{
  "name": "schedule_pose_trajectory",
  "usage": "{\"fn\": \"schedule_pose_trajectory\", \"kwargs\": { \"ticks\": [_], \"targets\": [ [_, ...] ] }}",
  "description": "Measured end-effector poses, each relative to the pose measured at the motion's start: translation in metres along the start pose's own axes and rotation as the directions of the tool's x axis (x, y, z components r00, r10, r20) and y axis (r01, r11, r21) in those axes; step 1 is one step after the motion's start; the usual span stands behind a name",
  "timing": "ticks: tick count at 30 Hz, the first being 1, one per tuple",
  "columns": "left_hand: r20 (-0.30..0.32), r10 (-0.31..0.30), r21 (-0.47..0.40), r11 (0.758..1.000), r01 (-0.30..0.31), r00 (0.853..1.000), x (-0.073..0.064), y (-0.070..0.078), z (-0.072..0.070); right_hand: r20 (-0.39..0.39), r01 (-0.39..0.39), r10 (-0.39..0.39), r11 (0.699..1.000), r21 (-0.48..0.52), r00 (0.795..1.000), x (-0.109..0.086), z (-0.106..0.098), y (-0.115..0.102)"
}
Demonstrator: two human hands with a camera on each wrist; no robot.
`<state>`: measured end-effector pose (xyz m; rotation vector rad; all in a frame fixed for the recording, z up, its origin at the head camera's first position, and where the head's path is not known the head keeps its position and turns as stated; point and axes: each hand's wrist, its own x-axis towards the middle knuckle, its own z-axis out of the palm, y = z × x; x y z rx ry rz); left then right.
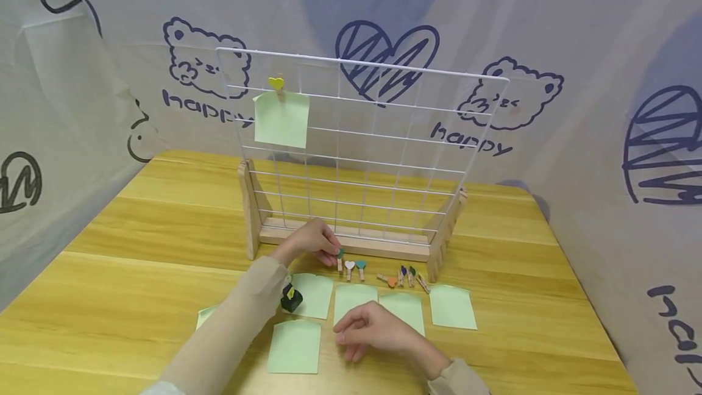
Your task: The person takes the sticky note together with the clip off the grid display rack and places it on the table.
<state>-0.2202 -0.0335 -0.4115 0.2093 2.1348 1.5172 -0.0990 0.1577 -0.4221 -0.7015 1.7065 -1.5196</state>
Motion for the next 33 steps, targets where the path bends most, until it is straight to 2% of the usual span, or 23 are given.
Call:
{"fn": "schedule_pose_trajectory", "kwargs": {
  "ticks": [5,17,23,33],
  "targets": [
    [0.009,-0.013,0.022,1.000,0.013,1.000,0.005,-0.002,0.003,-0.009,-0.006,0.006,1.000,-0.005,1.000,-0.001,-0.001,-0.001],
    [-0.063,-0.089,0.121,0.988,0.096,0.994,0.005,0.000,0.010,-0.009,-0.023,0.023,1.000,0.001,1.000,-0.001,-0.002,0.002],
    [-0.066,-0.112,0.164,0.979,0.121,0.992,0.006,-0.002,0.012,-0.009,-0.028,0.028,1.000,0.011,1.000,-0.001,-0.002,0.004],
    [-0.099,-0.069,0.127,0.989,0.082,0.993,0.004,-0.007,0.007,-0.021,-0.029,0.028,1.000,-0.009,0.999,-0.003,-0.003,0.001]
  ]
}}
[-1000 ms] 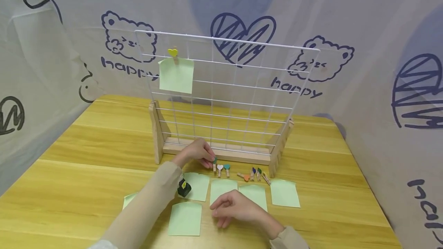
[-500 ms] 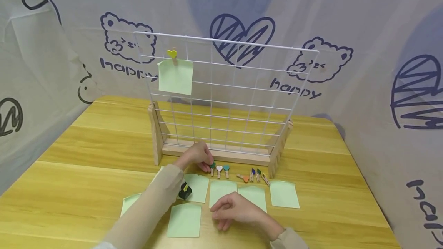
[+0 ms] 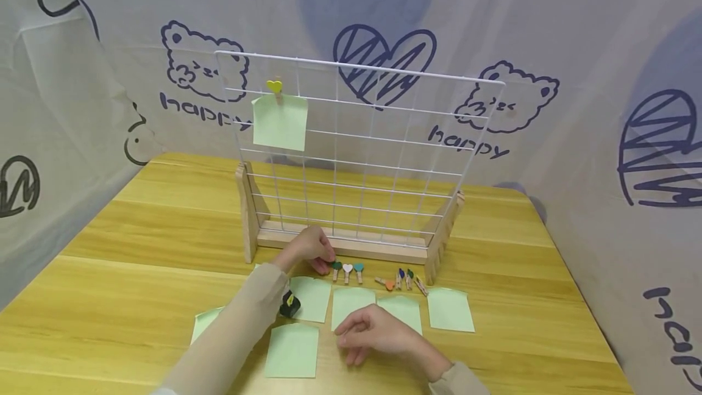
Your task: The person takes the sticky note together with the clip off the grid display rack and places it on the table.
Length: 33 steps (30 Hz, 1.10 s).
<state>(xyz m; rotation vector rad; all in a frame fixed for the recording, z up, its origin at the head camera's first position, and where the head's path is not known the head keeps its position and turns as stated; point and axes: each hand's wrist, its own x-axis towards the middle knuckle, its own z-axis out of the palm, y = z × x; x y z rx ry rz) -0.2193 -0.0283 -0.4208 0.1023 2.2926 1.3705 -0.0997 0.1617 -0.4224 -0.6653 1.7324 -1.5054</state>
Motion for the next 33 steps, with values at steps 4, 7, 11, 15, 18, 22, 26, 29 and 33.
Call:
{"fn": "schedule_pose_trajectory", "kwargs": {
  "ticks": [4,7,11,15,18,22,26,29,33],
  "targets": [
    [0.002,0.001,0.012,1.000,-0.002,1.000,-0.003,-0.001,-0.002,0.008,0.007,-0.007,1.000,-0.006,1.000,-0.001,-0.001,-0.002],
    [0.016,0.008,0.030,1.000,-0.008,1.000,-0.006,0.001,-0.004,0.013,0.014,-0.014,1.000,-0.008,1.000,-0.001,-0.003,-0.004],
    [0.016,0.046,0.034,0.998,-0.046,0.999,-0.012,0.003,-0.008,0.000,0.055,-0.055,0.998,-0.011,0.999,0.001,-0.006,-0.008],
    [0.002,0.098,0.060,0.993,-0.098,0.995,-0.016,0.004,-0.013,-0.036,0.122,-0.123,0.992,-0.028,0.992,0.003,-0.011,-0.018],
    [-0.002,0.129,0.094,0.987,-0.128,0.992,-0.020,0.006,-0.017,-0.074,0.142,-0.145,0.989,-0.047,0.987,0.003,-0.014,-0.027],
    [-0.016,0.154,0.098,0.984,-0.152,0.988,-0.026,0.007,-0.022,-0.120,0.153,-0.161,0.986,-0.069,0.980,0.002,-0.019,-0.037],
    [-0.047,0.182,0.067,0.982,-0.178,0.982,-0.034,0.012,-0.029,-0.134,0.192,-0.202,0.977,-0.088,0.970,0.002,-0.024,-0.047],
    [-0.066,0.205,0.045,0.978,-0.203,0.976,-0.038,0.017,-0.033,-0.131,0.228,-0.241,0.968,-0.103,0.962,0.004,-0.028,-0.055],
    [-0.069,0.229,0.034,0.973,-0.227,0.971,-0.044,0.022,-0.039,-0.142,0.242,-0.260,0.961,-0.136,0.955,0.006,-0.031,-0.066]
  ]
}}
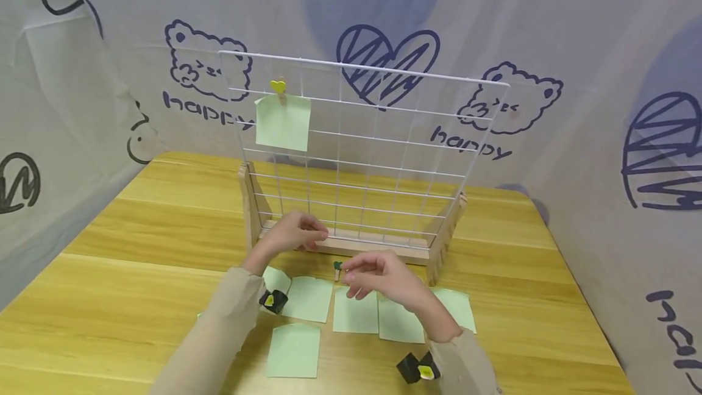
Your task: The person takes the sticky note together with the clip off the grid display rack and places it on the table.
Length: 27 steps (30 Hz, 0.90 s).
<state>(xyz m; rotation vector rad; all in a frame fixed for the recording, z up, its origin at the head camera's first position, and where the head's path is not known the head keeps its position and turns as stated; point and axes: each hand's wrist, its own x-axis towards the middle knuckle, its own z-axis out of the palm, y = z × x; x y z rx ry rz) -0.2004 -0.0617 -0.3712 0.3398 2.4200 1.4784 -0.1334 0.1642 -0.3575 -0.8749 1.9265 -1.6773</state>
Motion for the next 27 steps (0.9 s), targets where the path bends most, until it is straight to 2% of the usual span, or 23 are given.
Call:
{"fn": "schedule_pose_trajectory", "kwargs": {
  "ticks": [9,16,22,27],
  "targets": [
    [-0.015,0.065,0.027,0.998,-0.065,0.998,-0.010,0.013,-0.014,-0.056,-0.007,0.003,0.997,-0.079,0.998,0.010,-0.006,-0.017],
    [-0.048,0.169,-0.011,0.986,-0.169,0.985,-0.019,0.024,-0.028,-0.120,-0.060,0.046,0.991,-0.116,0.992,0.020,-0.008,-0.033],
    [-0.065,0.206,0.006,0.979,-0.206,0.976,-0.026,0.035,-0.037,-0.125,-0.035,0.017,0.989,-0.144,0.992,0.031,-0.010,-0.042],
    [-0.066,0.243,0.053,0.969,-0.240,0.968,-0.029,0.043,-0.043,-0.123,0.009,-0.029,0.987,-0.163,0.992,0.041,-0.013,-0.049]
  ]
}}
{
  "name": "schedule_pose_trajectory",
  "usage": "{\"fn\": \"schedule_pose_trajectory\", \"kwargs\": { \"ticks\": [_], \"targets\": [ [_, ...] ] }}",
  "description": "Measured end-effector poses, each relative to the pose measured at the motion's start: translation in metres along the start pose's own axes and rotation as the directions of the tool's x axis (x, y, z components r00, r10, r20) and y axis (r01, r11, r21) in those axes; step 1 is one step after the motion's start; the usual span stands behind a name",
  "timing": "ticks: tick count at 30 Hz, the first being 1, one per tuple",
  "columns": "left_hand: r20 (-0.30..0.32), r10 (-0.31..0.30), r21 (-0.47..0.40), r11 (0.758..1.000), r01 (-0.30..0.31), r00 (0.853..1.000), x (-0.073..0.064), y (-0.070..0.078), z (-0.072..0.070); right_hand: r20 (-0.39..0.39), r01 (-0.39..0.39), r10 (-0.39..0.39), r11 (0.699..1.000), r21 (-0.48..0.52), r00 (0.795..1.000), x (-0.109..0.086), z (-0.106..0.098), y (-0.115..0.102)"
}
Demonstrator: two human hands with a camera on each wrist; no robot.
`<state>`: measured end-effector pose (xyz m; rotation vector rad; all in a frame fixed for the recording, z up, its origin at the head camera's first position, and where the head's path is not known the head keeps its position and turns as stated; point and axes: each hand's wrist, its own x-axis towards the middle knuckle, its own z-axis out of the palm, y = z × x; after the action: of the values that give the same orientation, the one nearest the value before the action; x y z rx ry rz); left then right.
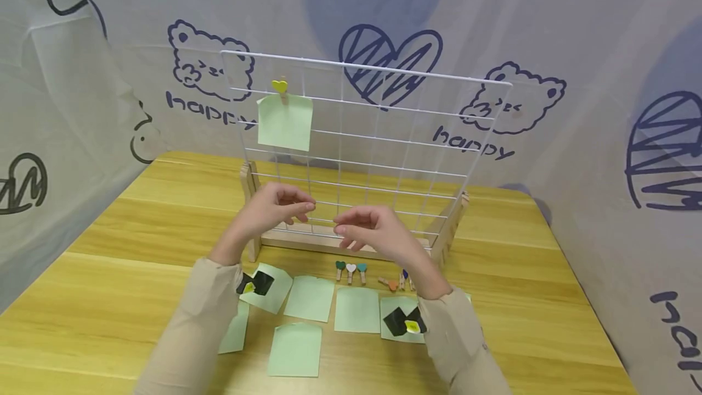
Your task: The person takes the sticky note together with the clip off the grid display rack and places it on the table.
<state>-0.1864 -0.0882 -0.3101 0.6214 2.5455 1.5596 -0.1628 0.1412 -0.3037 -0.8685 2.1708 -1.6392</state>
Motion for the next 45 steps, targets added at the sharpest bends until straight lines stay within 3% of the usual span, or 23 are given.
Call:
{"fn": "schedule_pose_trajectory", "kwargs": {
  "ticks": [7,16,27,41,45],
  "targets": [
    [-0.034,-0.007,0.035,0.999,0.009,0.999,-0.003,0.011,-0.011,-0.002,0.015,-0.015,0.999,0.040,1.000,0.012,-0.002,-0.005],
    [-0.087,0.096,0.053,0.994,-0.092,0.992,-0.006,0.023,-0.022,-0.035,0.007,-0.006,1.000,0.026,0.999,0.023,-0.004,-0.012],
    [-0.141,0.189,0.096,0.980,-0.176,0.972,-0.004,0.037,-0.032,-0.149,0.069,-0.056,0.994,0.080,0.987,0.034,-0.006,-0.018],
    [-0.230,0.207,0.099,0.977,-0.189,0.951,-0.001,0.055,-0.040,-0.256,0.136,-0.113,0.988,0.074,0.960,0.047,-0.002,-0.031],
    [-0.267,0.228,0.099,0.973,-0.208,0.936,0.002,0.059,-0.041,-0.272,0.144,-0.115,0.985,0.090,0.955,0.050,0.000,-0.034]
  ]
}}
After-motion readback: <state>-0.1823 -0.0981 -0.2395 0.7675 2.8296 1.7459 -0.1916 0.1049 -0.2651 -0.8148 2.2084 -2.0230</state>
